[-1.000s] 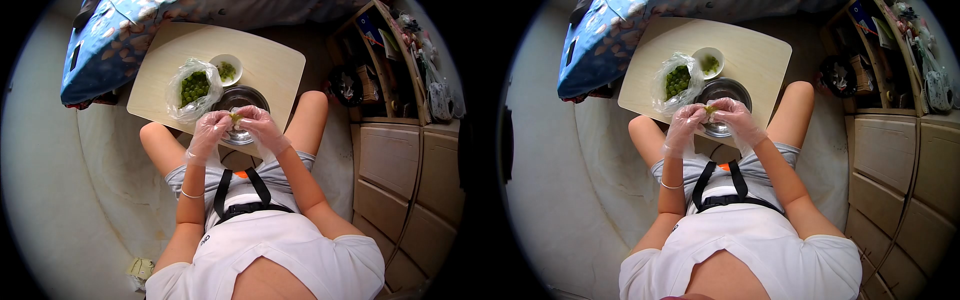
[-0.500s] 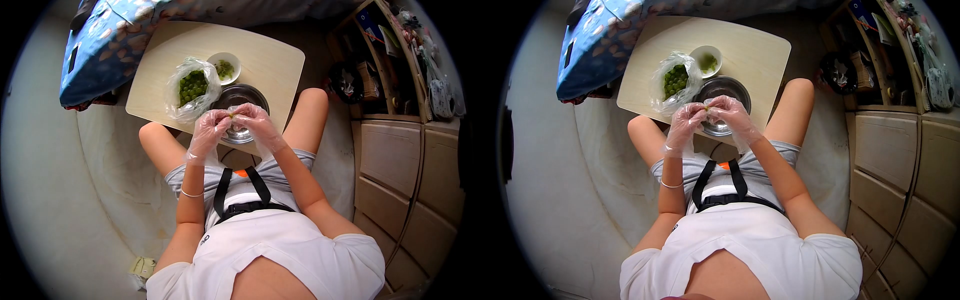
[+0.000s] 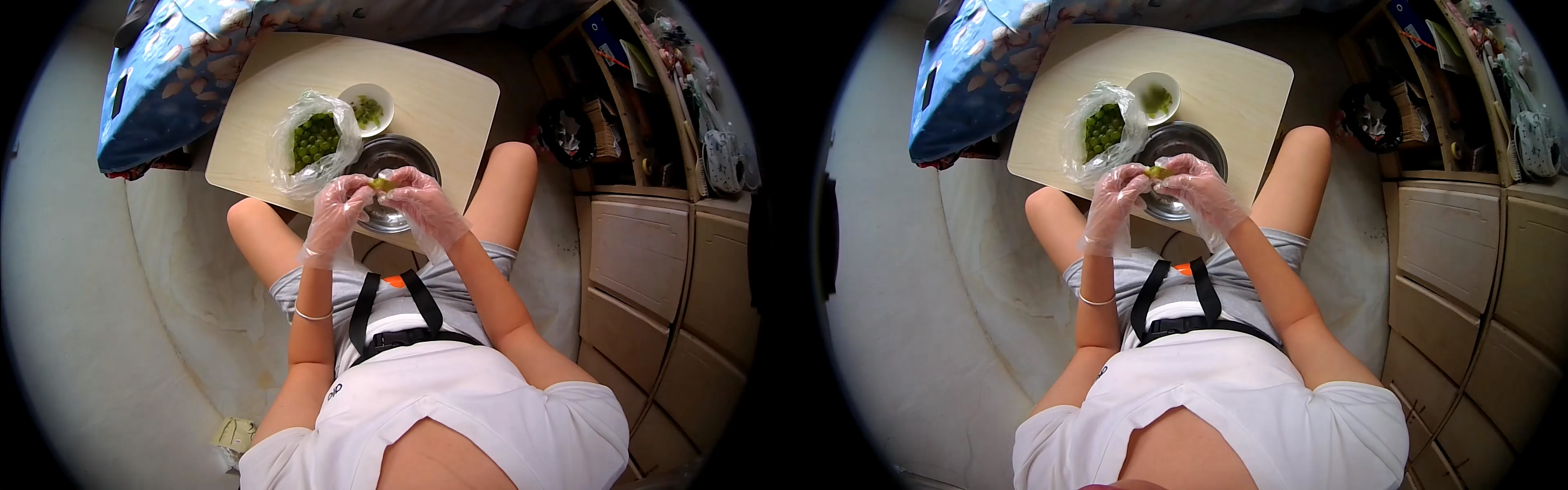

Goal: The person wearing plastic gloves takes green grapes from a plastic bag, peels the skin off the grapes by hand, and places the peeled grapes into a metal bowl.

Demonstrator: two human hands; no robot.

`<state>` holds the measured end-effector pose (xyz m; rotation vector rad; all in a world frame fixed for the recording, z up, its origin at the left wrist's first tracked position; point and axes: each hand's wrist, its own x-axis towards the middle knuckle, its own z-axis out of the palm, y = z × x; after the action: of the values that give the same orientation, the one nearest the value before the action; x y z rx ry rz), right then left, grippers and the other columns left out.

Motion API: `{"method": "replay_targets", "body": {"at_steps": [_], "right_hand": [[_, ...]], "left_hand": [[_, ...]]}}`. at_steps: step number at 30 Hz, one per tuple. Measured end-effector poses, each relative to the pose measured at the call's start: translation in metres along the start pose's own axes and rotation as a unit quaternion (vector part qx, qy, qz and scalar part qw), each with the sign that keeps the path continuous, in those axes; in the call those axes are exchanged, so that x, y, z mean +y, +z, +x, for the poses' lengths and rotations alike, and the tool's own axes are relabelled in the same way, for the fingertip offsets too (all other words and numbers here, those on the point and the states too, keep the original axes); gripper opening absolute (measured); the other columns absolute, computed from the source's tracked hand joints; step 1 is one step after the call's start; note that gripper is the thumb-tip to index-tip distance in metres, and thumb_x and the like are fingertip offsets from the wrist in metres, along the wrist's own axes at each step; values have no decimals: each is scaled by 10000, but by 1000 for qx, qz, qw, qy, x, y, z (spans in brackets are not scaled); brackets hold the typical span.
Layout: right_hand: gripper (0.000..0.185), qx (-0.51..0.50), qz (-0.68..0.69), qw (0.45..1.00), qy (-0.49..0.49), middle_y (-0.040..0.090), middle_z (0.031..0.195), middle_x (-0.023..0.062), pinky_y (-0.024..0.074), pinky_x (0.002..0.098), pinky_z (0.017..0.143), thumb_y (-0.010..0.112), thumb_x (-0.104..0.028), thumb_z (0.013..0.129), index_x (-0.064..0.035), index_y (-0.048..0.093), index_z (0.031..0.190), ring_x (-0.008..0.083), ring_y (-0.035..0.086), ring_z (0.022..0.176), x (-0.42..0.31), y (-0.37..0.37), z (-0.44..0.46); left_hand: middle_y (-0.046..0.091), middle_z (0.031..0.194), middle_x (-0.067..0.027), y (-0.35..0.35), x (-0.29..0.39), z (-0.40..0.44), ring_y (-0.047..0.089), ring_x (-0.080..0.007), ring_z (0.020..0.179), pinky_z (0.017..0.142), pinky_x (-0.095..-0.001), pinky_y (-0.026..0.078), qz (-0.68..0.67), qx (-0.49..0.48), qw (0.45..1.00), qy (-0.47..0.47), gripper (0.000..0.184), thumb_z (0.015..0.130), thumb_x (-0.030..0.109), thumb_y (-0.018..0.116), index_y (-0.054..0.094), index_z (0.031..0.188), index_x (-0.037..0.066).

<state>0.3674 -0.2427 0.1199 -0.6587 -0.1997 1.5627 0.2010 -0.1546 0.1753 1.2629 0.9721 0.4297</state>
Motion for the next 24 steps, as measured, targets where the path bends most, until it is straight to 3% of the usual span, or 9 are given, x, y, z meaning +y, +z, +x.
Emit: {"method": "replay_targets", "body": {"at_steps": [7, 9, 11, 12, 13, 15, 16, 18, 24], "right_hand": [[211, -27, 32, 999, 22, 630, 1107, 131, 563, 340, 897, 644, 48, 841, 10, 597, 1043, 220, 636, 1045, -5, -3, 0], [266, -3, -34, 999, 22, 616, 1143, 132, 553, 348, 918, 639, 38, 845, 25, 595, 1107, 231, 632, 1059, -7, 1, -2], [286, 3, -61, 998, 23, 608, 1154, 131, 548, 352, 927, 629, 37, 847, 30, 590, 1130, 235, 630, 1063, -2, -5, -1], [306, 8, -87, 996, 25, 599, 1164, 129, 543, 355, 936, 619, 36, 849, 35, 586, 1153, 239, 629, 1067, 0, -7, -1], [306, 9, -87, 996, 24, 599, 1164, 129, 543, 355, 936, 619, 36, 849, 35, 586, 1153, 239, 629, 1067, -1, -7, -2], [304, 15, -108, 993, 37, 583, 1187, 128, 539, 347, 940, 590, 23, 858, 45, 582, 1161, 240, 626, 1069, -3, -7, -5], [304, 10, -107, 994, 34, 583, 1187, 128, 539, 347, 940, 590, 23, 858, 45, 582, 1161, 240, 626, 1069, -3, -6, -5], [288, 31, -115, 992, 34, 600, 1157, 128, 542, 336, 929, 569, 13, 868, 53, 581, 1154, 235, 636, 1039, -1, -9, -9], [262, 42, -112, 992, 44, 632, 1075, 141, 555, 320, 883, 575, -6, 880, 53, 587, 1135, 219, 665, 933, -5, -14, -17]], "left_hand": [[655, 915, -31, -6, 9, 0, 608, -94, 821, 648, -236, 501, -7, 29, 1000, 10, 238, 898, 184, 635, 643, 1060, 10], [656, 914, -31, -10, 13, 10, 604, -93, 815, 666, -238, 499, 14, 22, 1000, 6, 237, 901, 181, 637, 641, 1070, 15], [658, 917, -29, -13, 17, 27, 597, -94, 816, 694, -249, 496, 75, 48, 995, 48, 231, 913, 185, 637, 646, 1074, 21], [644, 818, -73, -16, 15, 41, 622, -128, 735, 643, -257, 528, 128, 62, 983, 118, 203, 916, 163, 620, 659, 1039, 6], [644, 818, -73, -16, 25, 54, 622, -128, 735, 643, -257, 528, 129, 60, 983, 119, 203, 916, 163, 620, 659, 1039, 6], [654, 805, -114, -15, 45, 80, 650, -227, 738, 676, -329, 533, 378, 88, 864, 321, 152, 887, 165, 642, 674, 989, 57], [654, 805, -114, -15, 50, 93, 650, -227, 738, 676, -329, 533, 381, 90, 861, 324, 152, 887, 165, 642, 674, 989, 57], [660, 902, -162, -11, 57, 115, 647, -323, 829, 724, -408, 502, 533, 99, 790, 286, 176, 874, 166, 654, 662, 1016, 64], [657, 900, -184, -18, 42, 144, 630, -368, 848, 730, -442, 493, 500, 116, 780, 357, 179, 900, 216, 631, 652, 959, 49]]}}
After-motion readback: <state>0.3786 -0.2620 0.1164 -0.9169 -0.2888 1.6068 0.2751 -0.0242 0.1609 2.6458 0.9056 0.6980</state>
